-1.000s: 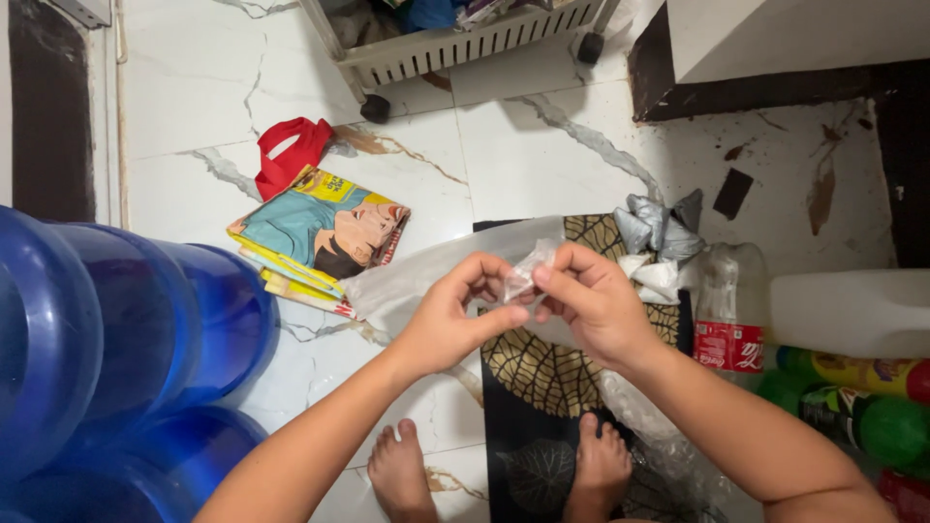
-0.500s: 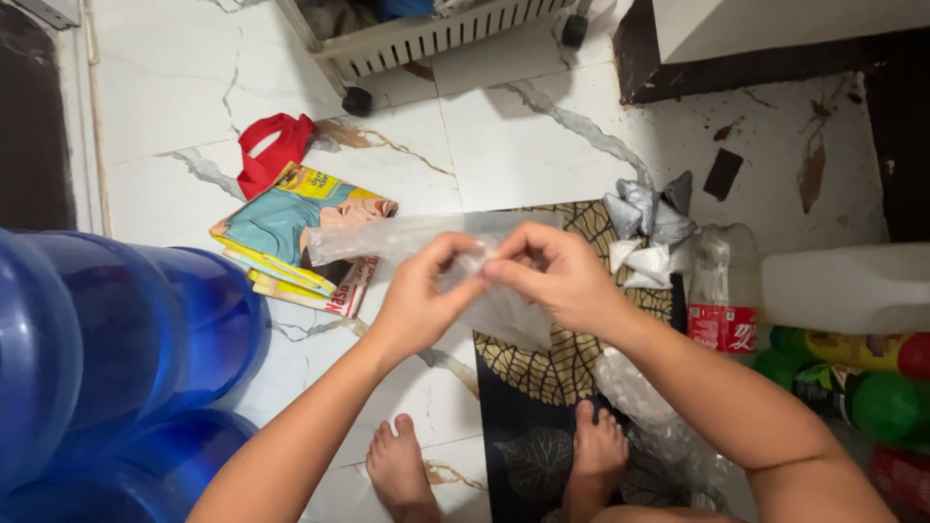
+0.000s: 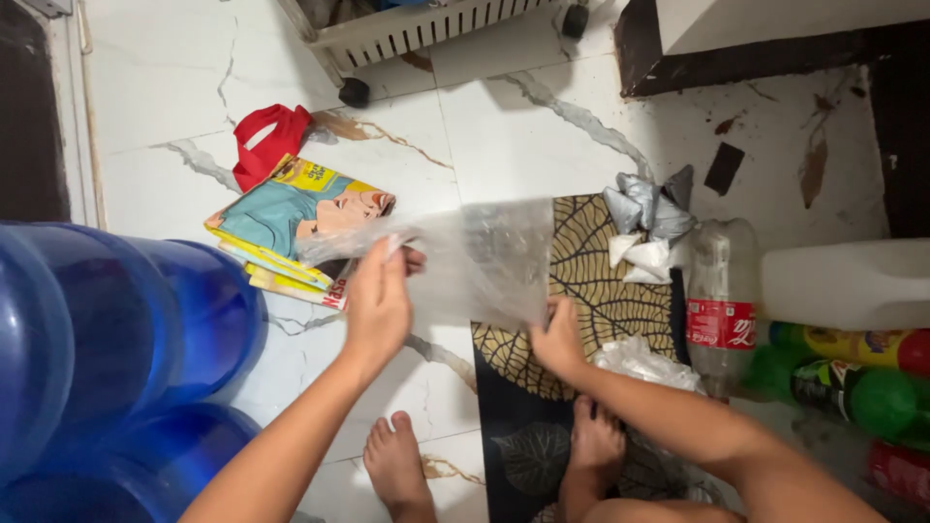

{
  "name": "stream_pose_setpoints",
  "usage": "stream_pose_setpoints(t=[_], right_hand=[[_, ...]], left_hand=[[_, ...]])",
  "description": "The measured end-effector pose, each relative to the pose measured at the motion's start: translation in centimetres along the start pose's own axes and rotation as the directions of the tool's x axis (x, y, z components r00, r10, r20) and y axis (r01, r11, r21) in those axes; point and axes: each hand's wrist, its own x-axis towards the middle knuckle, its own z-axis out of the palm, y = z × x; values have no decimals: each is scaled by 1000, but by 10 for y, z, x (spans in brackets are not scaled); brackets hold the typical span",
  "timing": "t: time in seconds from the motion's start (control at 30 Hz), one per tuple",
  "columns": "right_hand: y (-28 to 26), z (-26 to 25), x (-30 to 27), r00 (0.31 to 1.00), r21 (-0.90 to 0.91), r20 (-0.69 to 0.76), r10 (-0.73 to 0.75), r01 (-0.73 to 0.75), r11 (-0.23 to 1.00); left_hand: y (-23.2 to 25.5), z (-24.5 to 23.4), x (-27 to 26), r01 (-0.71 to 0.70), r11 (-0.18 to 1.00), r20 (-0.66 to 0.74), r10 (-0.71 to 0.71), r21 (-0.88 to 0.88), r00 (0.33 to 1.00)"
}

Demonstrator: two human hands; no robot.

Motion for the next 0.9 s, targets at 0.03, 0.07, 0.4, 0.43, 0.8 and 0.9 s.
stream_pose_setpoints(t=[0.03, 0.07, 0.4, 0.43, 0.8, 0.9], right_hand=[[2, -4, 8, 998, -17, -44, 47, -48, 999], [5, -9, 16, 992, -34, -88, 92, -96, 995], [-18, -111, 96, 907, 73, -420, -11, 46, 996], [-26, -121, 93, 890, 146, -455, -31, 109, 983], [79, -78, 9, 913, -60, -401, 73, -105, 993], [80, -80, 14, 964, -108, -257, 66, -96, 989]], left_hand=[[-10, -10, 0, -84, 993, -44, 88, 85, 995], [-20, -20, -1, -161, 972, -82, 177, 171, 981], [4, -83, 12, -273, 529, -92, 564, 803, 821], [1, -84, 12, -283, 484, -67, 586, 828, 807], [-185, -9, -44, -95, 890, -354, 273, 447, 895], [-205, 0, -33, 17, 933, -395, 135, 358, 909]])
